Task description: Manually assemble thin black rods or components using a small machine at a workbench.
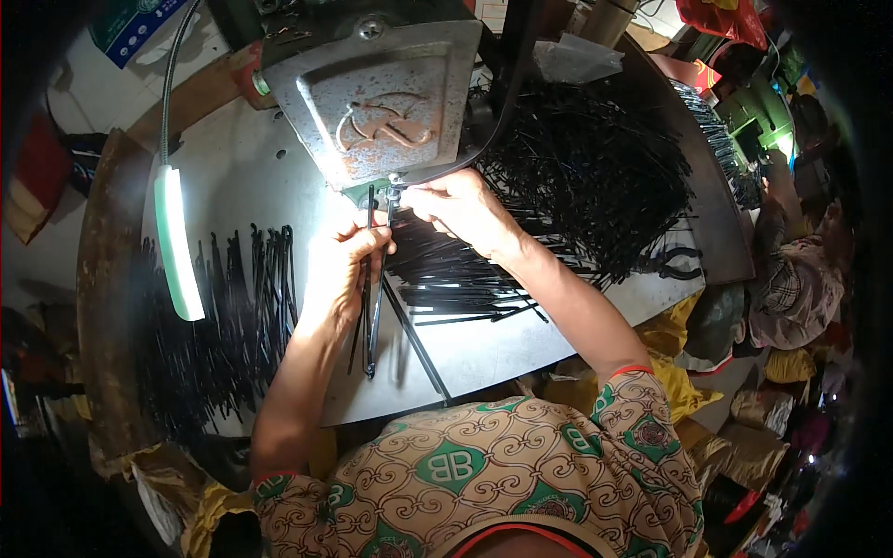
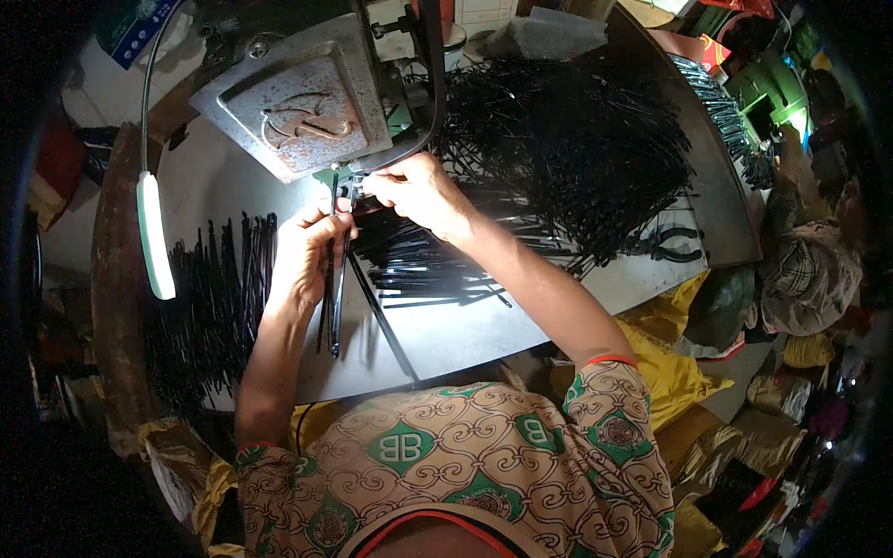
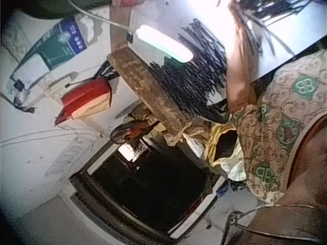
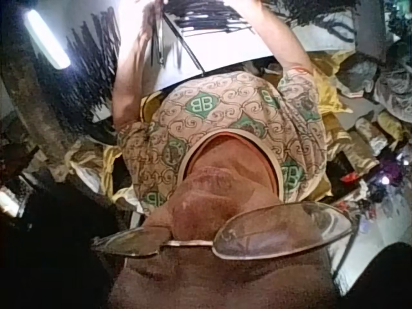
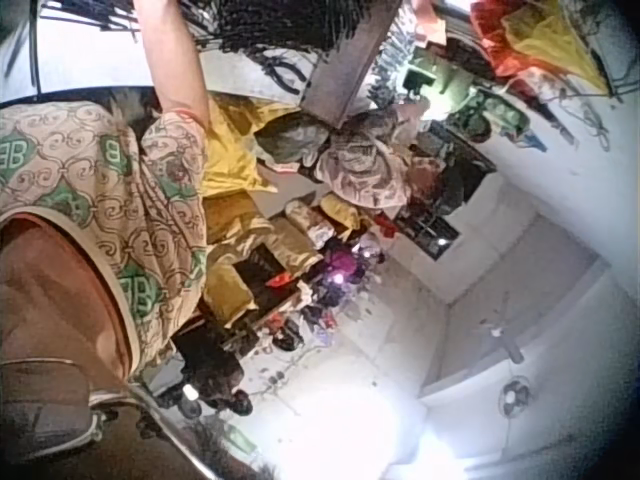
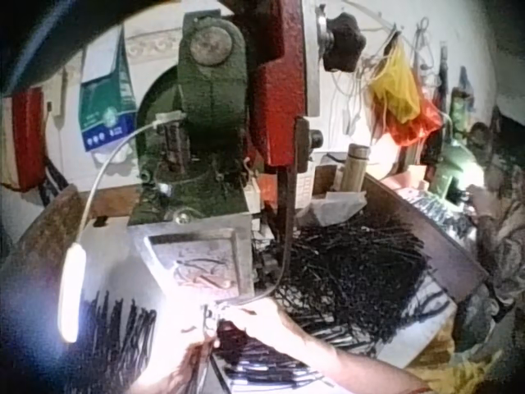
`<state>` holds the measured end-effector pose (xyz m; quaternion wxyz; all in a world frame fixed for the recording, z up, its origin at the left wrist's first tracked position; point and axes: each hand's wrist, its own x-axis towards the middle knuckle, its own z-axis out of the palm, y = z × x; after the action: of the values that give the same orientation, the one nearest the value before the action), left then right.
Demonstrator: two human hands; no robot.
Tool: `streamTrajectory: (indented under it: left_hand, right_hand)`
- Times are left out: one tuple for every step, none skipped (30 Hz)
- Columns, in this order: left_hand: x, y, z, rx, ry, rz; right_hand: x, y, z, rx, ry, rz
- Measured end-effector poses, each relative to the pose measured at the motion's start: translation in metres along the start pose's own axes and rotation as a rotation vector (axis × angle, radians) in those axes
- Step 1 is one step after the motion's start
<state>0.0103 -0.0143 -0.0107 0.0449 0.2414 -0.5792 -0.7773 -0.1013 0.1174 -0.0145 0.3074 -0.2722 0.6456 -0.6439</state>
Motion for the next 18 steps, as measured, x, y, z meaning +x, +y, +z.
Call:
streamTrajectory:
  left_hand:
    - [0.000,0.000,0.001,-0.005,0.003,0.005]
    - [0.000,-0.001,0.001,-0.009,0.004,0.010]
    - [0.000,-0.001,0.002,-0.014,0.006,0.015]
    - [0.000,-0.001,0.002,-0.011,0.006,0.023]
    - [0.000,-0.001,0.002,-0.008,0.006,0.030]
    - [-0.001,-0.001,0.002,-0.006,0.007,0.037]
    - [-0.003,0.001,0.002,0.015,-0.001,0.026]
    - [-0.006,0.003,0.000,0.036,-0.009,0.016]
    - [-0.007,0.005,-0.002,0.058,-0.018,0.006]
    - [-0.007,0.003,-0.004,0.044,-0.042,0.021]
    - [-0.007,0.001,-0.007,0.031,-0.063,0.036]
    - [-0.007,0.000,-0.008,0.018,-0.085,0.050]
    - [-0.007,0.001,-0.006,0.026,-0.058,0.035]
    - [-0.007,0.001,-0.005,0.013,-0.064,0.034]
    - [-0.006,0.000,-0.004,-0.001,-0.071,0.033]
    - [-0.006,0.000,-0.003,-0.014,-0.077,0.032]
    - [-0.005,-0.001,-0.002,-0.034,-0.069,0.042]
    - [-0.003,-0.002,0.000,-0.053,-0.061,0.053]
  right_hand:
    - [0.000,0.000,0.000,0.003,-0.001,0.001]
    - [0.000,0.000,0.000,0.005,0.000,0.002]
    - [-0.001,0.000,0.001,0.061,0.001,0.036]
    - [-0.001,-0.001,0.002,0.117,0.001,0.070]
    - [-0.001,-0.002,0.002,0.173,0.002,0.105]
    - [-0.002,-0.003,0.002,0.178,-0.012,0.144]
    - [-0.003,-0.003,0.002,0.183,-0.026,0.182]
    - [-0.004,-0.003,0.001,0.188,-0.038,0.219]
    - [-0.007,-0.003,0.000,0.198,-0.051,0.212]
    - [-0.010,-0.002,-0.001,0.207,-0.064,0.205]
    - [-0.013,-0.002,0.000,0.217,-0.078,0.197]
    - [-0.014,-0.003,0.001,0.228,-0.072,0.185]
    - [-0.015,-0.005,0.004,0.239,-0.066,0.172]
    - [-0.015,-0.006,0.005,0.249,-0.059,0.160]
    - [-0.015,-0.006,0.007,0.256,-0.049,0.142]
    - [-0.014,-0.006,0.008,0.254,-0.037,0.143]
    - [-0.013,-0.007,0.010,0.252,-0.025,0.143]
    - [-0.012,-0.007,0.011,0.251,-0.014,0.143]
